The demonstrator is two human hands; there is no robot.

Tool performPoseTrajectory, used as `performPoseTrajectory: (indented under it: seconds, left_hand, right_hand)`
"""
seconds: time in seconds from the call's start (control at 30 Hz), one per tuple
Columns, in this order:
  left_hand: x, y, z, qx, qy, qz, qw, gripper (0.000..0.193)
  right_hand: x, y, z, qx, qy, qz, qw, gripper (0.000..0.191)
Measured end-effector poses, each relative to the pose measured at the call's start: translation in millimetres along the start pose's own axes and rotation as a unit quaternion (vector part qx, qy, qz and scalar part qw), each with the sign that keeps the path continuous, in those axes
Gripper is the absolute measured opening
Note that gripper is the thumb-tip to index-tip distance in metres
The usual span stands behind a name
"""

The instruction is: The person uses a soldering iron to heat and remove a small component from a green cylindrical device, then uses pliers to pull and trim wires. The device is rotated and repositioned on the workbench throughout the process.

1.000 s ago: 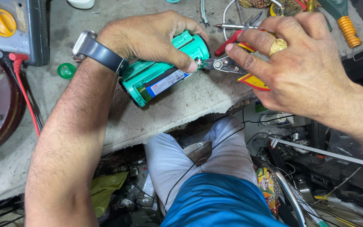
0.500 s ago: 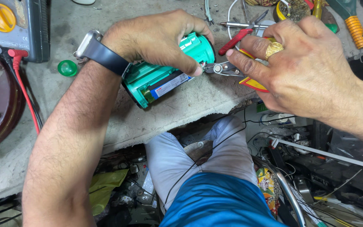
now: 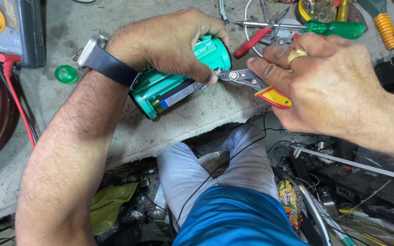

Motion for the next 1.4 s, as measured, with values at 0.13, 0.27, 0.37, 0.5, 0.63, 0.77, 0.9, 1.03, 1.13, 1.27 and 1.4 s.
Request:
performPoseTrajectory:
  seconds: [0.13, 0.27, 0.37, 0.5, 0.63, 0.77, 0.9, 1.03, 1.13, 1.27, 1.4]
  left_hand:
    - [-1, 0, 0, -0.002, -0.013, 0.001, 1.000, 0.052]
    - [-2, -1, 0, -0.013, -0.010, 0.022, 1.000, 0.055]
    - [-2, -2, 1, -0.018, -0.006, 0.042, 0.999, 0.057]
    - [-5, -3, 1, -0.031, -0.027, 0.056, 0.998, 0.060]
    - [-7, -4, 0, -0.036, -0.036, 0.061, 0.997, 0.061]
    - [-4, -3, -1, -0.024, -0.014, 0.025, 0.999, 0.061]
    - [-7, -3, -2, -0.028, -0.023, 0.021, 0.999, 0.060]
    - [-3, -4, -1, -0.026, 0.011, 0.012, 1.000, 0.057]
    - [-9, -4, -1, -0.045, -0.014, 0.024, 0.999, 0.057]
    - [-11, -6, 0, -0.052, -0.004, 0.040, 0.998, 0.059]
    - [-13, -8, 0, -0.066, -0.012, 0.066, 0.996, 0.062]
  right_hand:
    - [-3, -2, 0, 0.015, -0.027, 0.035, 0.999, 0.063]
    - [-8, -7, 0, 0.043, -0.056, 0.075, 0.995, 0.061]
    - [-11, -10, -1, 0.061, -0.063, 0.089, 0.992, 0.064]
    - [-17, -17, -3, 0.105, -0.098, 0.118, 0.983, 0.068]
    - [-18, -17, -4, 0.115, -0.094, 0.118, 0.982, 0.073]
    - [-11, -2, -8, 0.022, -0.049, 0.144, 0.988, 0.073]
    - [-12, -13, -25, 0.087, -0.174, 0.214, 0.957, 0.083]
    - [5, -30, -37, 0.132, -0.255, 0.302, 0.909, 0.087]
    - [17, -29, -36, 0.074, -0.265, 0.334, 0.901, 0.080]
    - [24, -33, -32, 0.069, -0.279, 0.356, 0.889, 0.074]
    - [29, -34, -23, 0.062, -0.263, 0.345, 0.899, 0.078]
Point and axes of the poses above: each hand's wrist, its own z-axis towards the middle knuckle, its own y-axis out of the back of the hand, x = y × z, the point moved 6 cm from there along z, towards the middle knuckle, and after that the axes turned 10 degrees about z, right-handed, at the moved point
